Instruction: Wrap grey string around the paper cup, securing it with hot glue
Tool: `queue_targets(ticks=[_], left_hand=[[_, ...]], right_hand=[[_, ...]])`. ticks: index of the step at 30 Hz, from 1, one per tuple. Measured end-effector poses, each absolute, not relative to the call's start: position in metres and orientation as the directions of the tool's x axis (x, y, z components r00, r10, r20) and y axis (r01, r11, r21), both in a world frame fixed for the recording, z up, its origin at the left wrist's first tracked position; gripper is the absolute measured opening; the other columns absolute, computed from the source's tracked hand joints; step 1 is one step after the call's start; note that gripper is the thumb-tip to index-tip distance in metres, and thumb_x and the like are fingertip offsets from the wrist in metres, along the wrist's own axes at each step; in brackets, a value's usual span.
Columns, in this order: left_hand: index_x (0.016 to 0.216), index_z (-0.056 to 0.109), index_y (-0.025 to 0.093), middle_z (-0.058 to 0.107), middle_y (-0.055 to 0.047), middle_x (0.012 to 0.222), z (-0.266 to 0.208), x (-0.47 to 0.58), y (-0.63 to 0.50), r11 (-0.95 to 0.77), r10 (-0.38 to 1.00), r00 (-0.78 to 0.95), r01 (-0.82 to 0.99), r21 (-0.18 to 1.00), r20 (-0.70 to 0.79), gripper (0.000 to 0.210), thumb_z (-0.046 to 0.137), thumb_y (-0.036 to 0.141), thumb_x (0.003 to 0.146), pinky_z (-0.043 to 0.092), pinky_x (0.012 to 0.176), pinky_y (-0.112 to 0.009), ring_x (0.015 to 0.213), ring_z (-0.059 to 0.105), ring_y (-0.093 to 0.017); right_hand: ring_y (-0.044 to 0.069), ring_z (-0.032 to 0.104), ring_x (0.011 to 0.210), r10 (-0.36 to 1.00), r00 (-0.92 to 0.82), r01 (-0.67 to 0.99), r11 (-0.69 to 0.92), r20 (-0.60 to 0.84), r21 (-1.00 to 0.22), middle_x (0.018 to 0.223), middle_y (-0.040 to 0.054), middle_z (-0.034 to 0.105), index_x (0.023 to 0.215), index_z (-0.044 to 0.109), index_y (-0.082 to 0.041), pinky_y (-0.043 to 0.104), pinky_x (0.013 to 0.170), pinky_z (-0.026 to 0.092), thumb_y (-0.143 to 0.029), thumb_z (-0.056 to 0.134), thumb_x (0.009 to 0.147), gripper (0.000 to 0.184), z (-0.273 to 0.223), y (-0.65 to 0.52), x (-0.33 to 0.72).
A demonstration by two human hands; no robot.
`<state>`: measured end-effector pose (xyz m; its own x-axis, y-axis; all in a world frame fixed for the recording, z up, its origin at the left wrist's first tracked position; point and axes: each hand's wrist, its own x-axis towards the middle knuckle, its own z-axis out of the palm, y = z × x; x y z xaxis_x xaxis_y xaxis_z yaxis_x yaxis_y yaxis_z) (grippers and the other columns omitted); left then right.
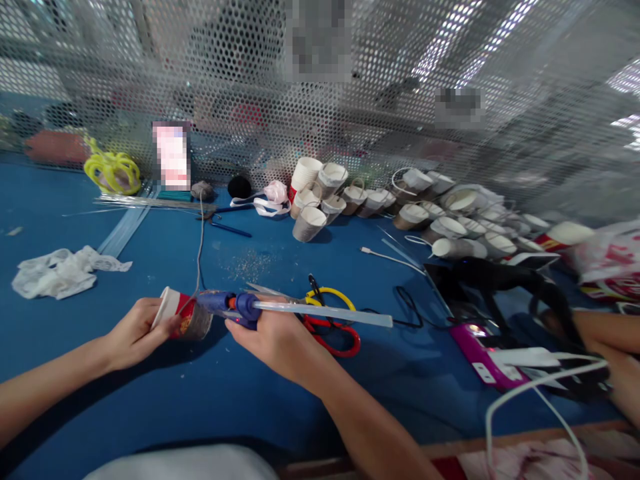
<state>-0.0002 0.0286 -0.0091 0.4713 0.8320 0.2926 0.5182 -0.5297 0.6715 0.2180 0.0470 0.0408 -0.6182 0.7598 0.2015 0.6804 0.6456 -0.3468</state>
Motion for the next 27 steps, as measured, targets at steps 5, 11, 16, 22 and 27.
queue_targets(ticks=[5,11,16,22,27], left_hand=[[0.048,0.034,0.016,0.031,0.005,0.048,-0.01,-0.001,0.029,-0.434,0.881,0.423,0.539,0.722,0.213,0.03,0.03,0.02,0.078,0.024,0.043,-0.02,0.044,0.027,-0.007],[0.049,0.037,0.015,0.029,0.005,0.047,-0.01,-0.002,0.03,-0.335,0.918,0.371,0.539,0.773,0.139,0.031,0.03,0.023,0.078,0.023,0.042,-0.02,0.044,0.026,-0.007],[0.052,0.04,0.014,0.032,0.005,0.049,-0.01,-0.002,0.03,-0.247,0.936,0.346,0.509,0.825,0.067,0.031,0.029,0.026,0.078,0.025,0.042,-0.019,0.045,0.027,-0.007],[0.049,0.026,0.017,0.023,0.006,0.048,-0.012,-0.001,0.029,-0.189,0.961,0.268,0.456,0.869,0.068,0.031,0.03,0.028,0.078,0.02,0.041,-0.019,0.044,0.021,-0.006],[0.05,0.026,0.017,0.023,0.006,0.049,-0.012,-0.002,0.029,-0.2,0.96,0.271,0.47,0.86,0.076,0.032,0.029,0.029,0.079,0.02,0.042,-0.02,0.045,0.022,-0.007]], right_hand=[[0.016,0.053,0.06,0.671,-0.672,0.637,0.739,0.313,-0.219,0.062,0.0043,0.058,0.07,0.058,-0.017,0.026,0.056,0.042,-0.026,0.048,0.073,0.014,0.039,0.042,0.222],[0.015,0.053,0.06,0.655,-0.664,0.634,0.749,0.361,-0.193,0.064,0.0038,0.057,0.072,0.057,-0.017,0.025,0.055,0.042,-0.026,0.051,0.071,0.011,0.038,0.036,0.224],[0.016,0.053,0.058,0.792,-0.575,0.675,0.601,0.206,-0.429,0.061,0.0031,0.057,0.066,0.056,-0.017,0.028,0.056,0.043,-0.031,0.051,0.068,0.014,0.045,0.038,0.222],[0.008,0.045,0.036,0.882,-0.458,0.639,0.237,-0.114,-0.732,0.041,-0.0047,0.046,0.067,0.052,-0.015,0.019,0.037,0.039,-0.032,0.047,0.072,0.018,0.059,0.057,0.228],[0.012,0.056,0.063,0.967,-0.251,0.61,0.128,-0.037,-0.782,0.074,0.0043,0.061,0.081,0.052,-0.015,0.021,0.055,0.044,-0.04,0.05,0.07,0.028,0.051,0.086,0.237]])
